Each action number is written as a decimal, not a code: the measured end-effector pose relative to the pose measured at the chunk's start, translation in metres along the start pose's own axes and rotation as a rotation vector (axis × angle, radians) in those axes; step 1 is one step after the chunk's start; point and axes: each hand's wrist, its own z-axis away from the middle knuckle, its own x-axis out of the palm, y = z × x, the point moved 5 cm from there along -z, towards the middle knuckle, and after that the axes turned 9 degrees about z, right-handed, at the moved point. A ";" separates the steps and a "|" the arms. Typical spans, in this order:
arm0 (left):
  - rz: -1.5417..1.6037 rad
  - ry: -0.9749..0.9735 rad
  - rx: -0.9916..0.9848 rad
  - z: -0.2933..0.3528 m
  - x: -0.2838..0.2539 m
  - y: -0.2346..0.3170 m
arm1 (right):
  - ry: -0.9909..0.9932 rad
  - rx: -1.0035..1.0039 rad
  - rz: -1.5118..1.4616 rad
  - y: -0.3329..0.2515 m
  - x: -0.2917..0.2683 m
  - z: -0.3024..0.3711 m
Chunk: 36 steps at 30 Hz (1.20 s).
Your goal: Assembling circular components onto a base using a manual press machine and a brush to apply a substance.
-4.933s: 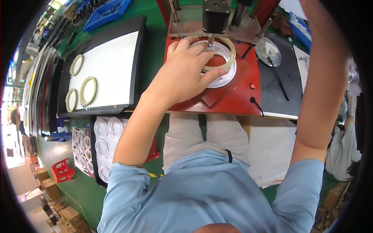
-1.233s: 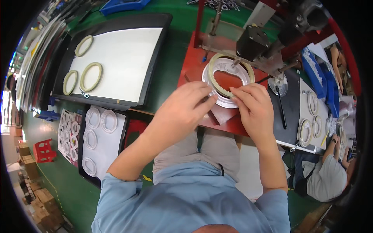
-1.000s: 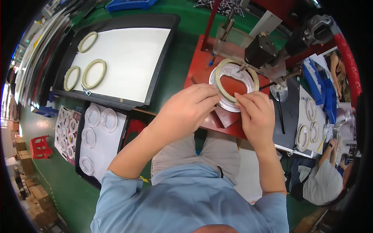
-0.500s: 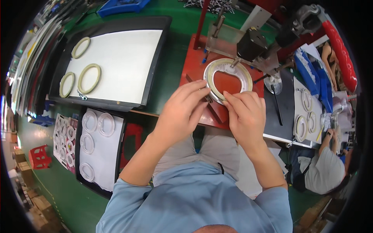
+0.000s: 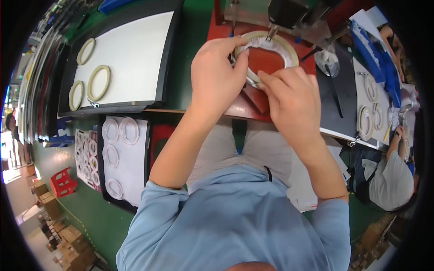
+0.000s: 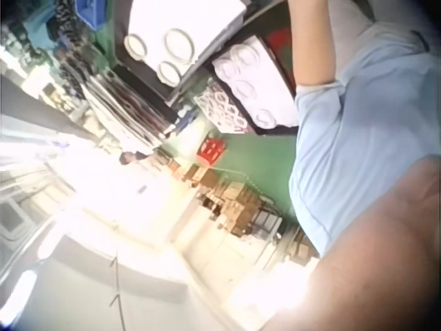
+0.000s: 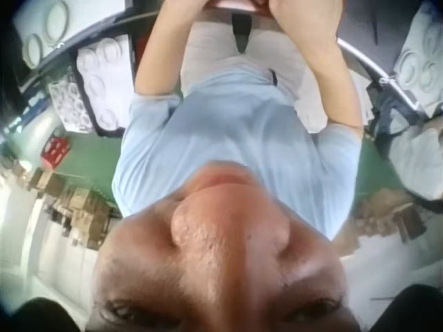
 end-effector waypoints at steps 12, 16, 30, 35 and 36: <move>0.049 0.041 -0.023 0.000 0.003 -0.011 | -0.111 -0.044 0.037 0.005 0.002 0.003; 0.037 0.006 0.012 -0.003 0.001 -0.006 | 0.013 0.105 0.022 0.029 0.011 0.001; -0.089 0.054 0.140 -0.010 0.003 0.006 | -0.206 0.236 0.073 0.035 0.038 -0.021; -0.097 0.011 0.092 -0.008 0.006 0.005 | -0.232 0.252 0.053 0.036 0.038 -0.018; -0.083 0.002 0.080 -0.007 0.005 0.004 | -0.222 0.247 0.062 0.036 0.038 -0.015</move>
